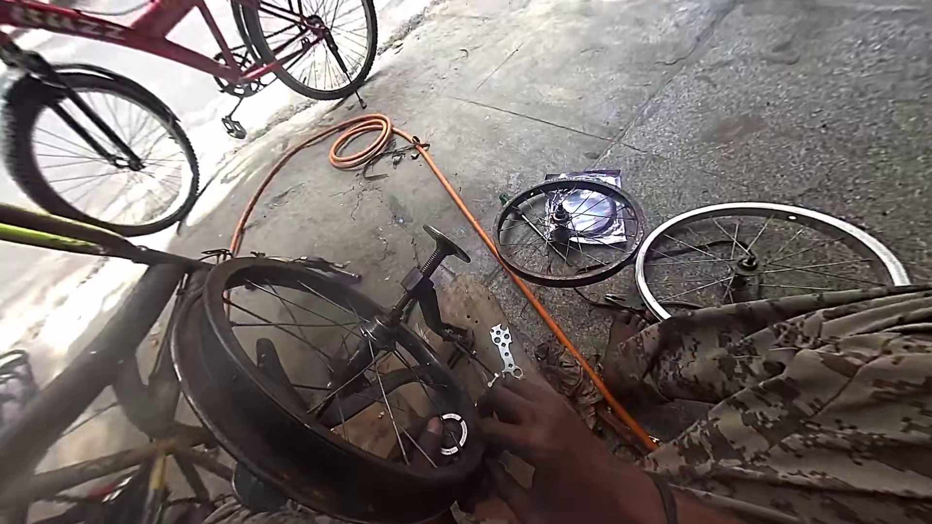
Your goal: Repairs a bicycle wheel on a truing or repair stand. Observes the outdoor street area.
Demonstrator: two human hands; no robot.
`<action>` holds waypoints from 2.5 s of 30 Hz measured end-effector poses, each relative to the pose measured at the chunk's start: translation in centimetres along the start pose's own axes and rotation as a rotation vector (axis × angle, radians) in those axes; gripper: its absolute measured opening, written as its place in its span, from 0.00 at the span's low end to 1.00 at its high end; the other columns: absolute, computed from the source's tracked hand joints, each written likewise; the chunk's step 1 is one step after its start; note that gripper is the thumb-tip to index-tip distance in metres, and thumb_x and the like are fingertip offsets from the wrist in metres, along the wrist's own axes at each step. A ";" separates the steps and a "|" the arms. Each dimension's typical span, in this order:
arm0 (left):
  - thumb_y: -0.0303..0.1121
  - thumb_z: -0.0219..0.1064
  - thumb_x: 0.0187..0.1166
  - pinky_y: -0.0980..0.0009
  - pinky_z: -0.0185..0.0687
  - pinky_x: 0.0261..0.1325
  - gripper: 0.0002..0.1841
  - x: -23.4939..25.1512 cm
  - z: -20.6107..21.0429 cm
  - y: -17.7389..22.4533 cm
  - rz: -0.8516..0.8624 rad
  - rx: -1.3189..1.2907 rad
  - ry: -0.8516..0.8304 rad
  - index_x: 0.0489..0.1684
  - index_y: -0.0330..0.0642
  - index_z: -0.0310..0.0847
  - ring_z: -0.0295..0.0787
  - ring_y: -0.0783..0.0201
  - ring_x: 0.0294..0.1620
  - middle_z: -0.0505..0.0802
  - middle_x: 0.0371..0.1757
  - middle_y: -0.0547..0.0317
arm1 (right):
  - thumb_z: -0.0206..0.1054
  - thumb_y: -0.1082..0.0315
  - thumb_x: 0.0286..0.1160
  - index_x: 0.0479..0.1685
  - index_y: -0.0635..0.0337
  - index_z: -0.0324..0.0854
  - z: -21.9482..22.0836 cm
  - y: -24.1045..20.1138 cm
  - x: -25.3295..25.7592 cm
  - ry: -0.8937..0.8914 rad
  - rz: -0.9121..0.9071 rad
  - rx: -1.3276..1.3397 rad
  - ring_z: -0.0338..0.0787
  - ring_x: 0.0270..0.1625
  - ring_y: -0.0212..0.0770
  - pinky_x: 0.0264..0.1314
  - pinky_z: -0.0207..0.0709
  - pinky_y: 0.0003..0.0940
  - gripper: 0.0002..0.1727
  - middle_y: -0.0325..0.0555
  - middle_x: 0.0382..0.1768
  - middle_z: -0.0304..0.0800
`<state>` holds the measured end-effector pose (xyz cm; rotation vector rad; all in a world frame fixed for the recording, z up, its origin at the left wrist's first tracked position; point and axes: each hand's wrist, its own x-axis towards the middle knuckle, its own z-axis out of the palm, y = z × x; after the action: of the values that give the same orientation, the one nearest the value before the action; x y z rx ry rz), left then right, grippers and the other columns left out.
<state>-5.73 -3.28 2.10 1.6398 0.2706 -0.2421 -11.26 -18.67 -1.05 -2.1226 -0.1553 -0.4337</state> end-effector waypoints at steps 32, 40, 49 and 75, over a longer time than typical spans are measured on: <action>0.22 0.82 0.62 0.66 0.93 0.47 0.13 3.6 -4.7 1.5 -0.013 0.112 -0.436 0.45 0.32 0.91 0.95 0.62 0.37 0.97 0.38 0.49 | 0.63 0.59 0.81 0.49 0.48 0.90 1.9 1.4 -1.1 0.079 -0.056 -0.022 0.87 0.52 0.44 0.59 0.78 0.40 0.11 0.43 0.49 0.91; 0.28 0.78 0.70 0.76 0.89 0.47 0.16 2.1 -3.9 1.5 0.010 0.244 -0.386 0.54 0.33 0.84 0.91 0.75 0.36 0.95 0.40 0.64 | 0.62 0.63 0.82 0.50 0.49 0.90 2.3 1.7 -1.2 0.095 -0.080 -0.017 0.87 0.51 0.45 0.60 0.77 0.42 0.10 0.44 0.49 0.92; 0.24 0.74 0.73 0.72 0.89 0.56 0.13 3.3 -3.5 2.4 0.029 0.225 -0.455 0.54 0.31 0.85 0.92 0.71 0.44 0.95 0.44 0.60 | 0.60 0.64 0.83 0.49 0.50 0.89 2.0 1.7 -0.9 0.101 -0.115 -0.009 0.88 0.53 0.46 0.65 0.77 0.44 0.11 0.46 0.47 0.92; 0.35 0.70 0.82 0.69 0.92 0.48 0.10 4.4 -3.5 -0.1 -0.194 0.177 -0.476 0.51 0.40 0.88 0.94 0.68 0.37 0.95 0.42 0.57 | 0.68 0.63 0.78 0.38 0.55 0.89 -0.6 0.6 0.3 0.039 -0.141 -0.040 0.90 0.54 0.27 0.61 0.82 0.23 0.08 0.41 0.44 0.93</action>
<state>-1.56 0.37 0.95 1.6749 0.0440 -0.8090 -10.96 -19.52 -1.10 -2.1484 -0.2764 -0.5649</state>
